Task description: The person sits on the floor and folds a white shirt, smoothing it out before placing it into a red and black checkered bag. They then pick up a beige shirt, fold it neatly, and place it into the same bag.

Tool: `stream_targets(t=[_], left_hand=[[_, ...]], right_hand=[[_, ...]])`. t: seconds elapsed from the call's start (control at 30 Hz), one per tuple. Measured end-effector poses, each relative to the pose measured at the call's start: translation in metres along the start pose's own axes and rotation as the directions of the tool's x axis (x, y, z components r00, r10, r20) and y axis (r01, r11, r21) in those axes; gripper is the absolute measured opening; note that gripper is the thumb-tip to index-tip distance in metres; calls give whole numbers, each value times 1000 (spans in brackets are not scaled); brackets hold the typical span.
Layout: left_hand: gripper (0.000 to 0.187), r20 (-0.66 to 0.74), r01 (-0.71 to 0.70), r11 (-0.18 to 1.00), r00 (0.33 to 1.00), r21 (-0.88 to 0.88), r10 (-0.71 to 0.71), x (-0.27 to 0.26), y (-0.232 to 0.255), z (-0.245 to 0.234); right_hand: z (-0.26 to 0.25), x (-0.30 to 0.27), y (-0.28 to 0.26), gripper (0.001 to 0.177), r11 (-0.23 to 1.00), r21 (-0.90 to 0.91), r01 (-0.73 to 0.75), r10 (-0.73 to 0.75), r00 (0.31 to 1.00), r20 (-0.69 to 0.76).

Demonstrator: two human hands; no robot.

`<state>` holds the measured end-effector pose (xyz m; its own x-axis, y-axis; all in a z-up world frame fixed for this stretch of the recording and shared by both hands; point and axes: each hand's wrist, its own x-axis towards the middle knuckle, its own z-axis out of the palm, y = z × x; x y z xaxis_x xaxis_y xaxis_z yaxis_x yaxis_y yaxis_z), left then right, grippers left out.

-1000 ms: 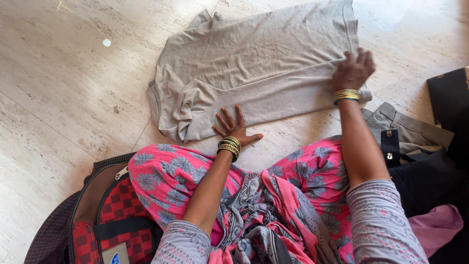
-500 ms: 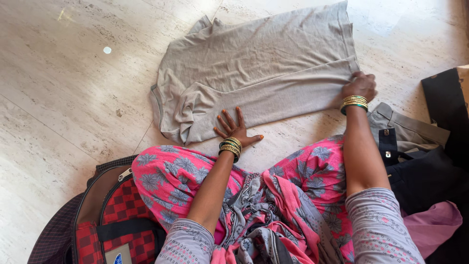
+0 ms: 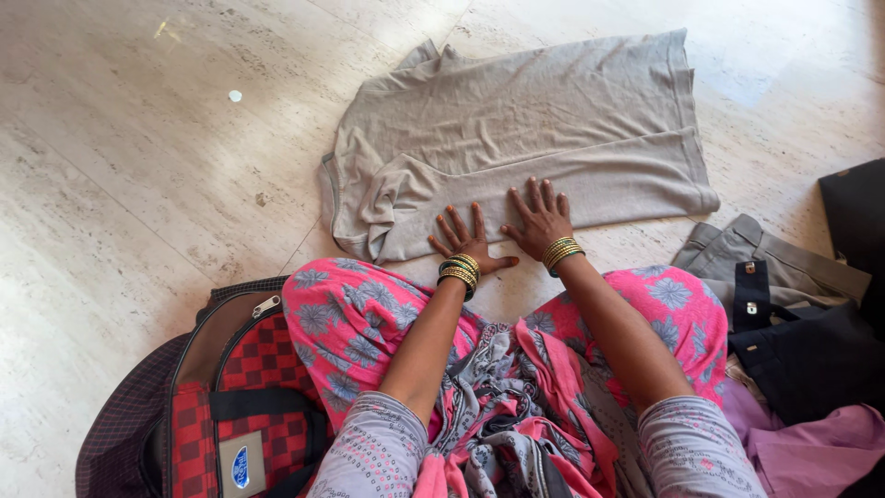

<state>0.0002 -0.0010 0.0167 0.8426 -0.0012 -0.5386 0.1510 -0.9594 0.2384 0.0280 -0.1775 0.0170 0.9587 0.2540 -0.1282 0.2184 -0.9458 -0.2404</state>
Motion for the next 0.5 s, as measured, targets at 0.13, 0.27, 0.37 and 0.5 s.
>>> stream_targets(t=[0.13, 0.27, 0.37, 0.5], left_hand=[[158, -4, -7, 1000, 1000, 6, 7, 2, -6, 4], [146, -26, -58, 997, 998, 52, 60, 2, -20, 10], [133, 67, -64, 993, 996, 104, 57, 8, -26, -9], [90, 107, -122, 992, 987, 28, 118, 22, -42, -45]], right_hand=[[0, -1, 4, 85, 992, 0, -128, 128, 992, 25], [-4, -7, 19, 86, 968, 27, -249, 248, 968, 37], [-5, -8, 27, 86, 963, 61, -263, 263, 965, 10], [2, -14, 29, 86, 965, 30, -259, 259, 966, 18]])
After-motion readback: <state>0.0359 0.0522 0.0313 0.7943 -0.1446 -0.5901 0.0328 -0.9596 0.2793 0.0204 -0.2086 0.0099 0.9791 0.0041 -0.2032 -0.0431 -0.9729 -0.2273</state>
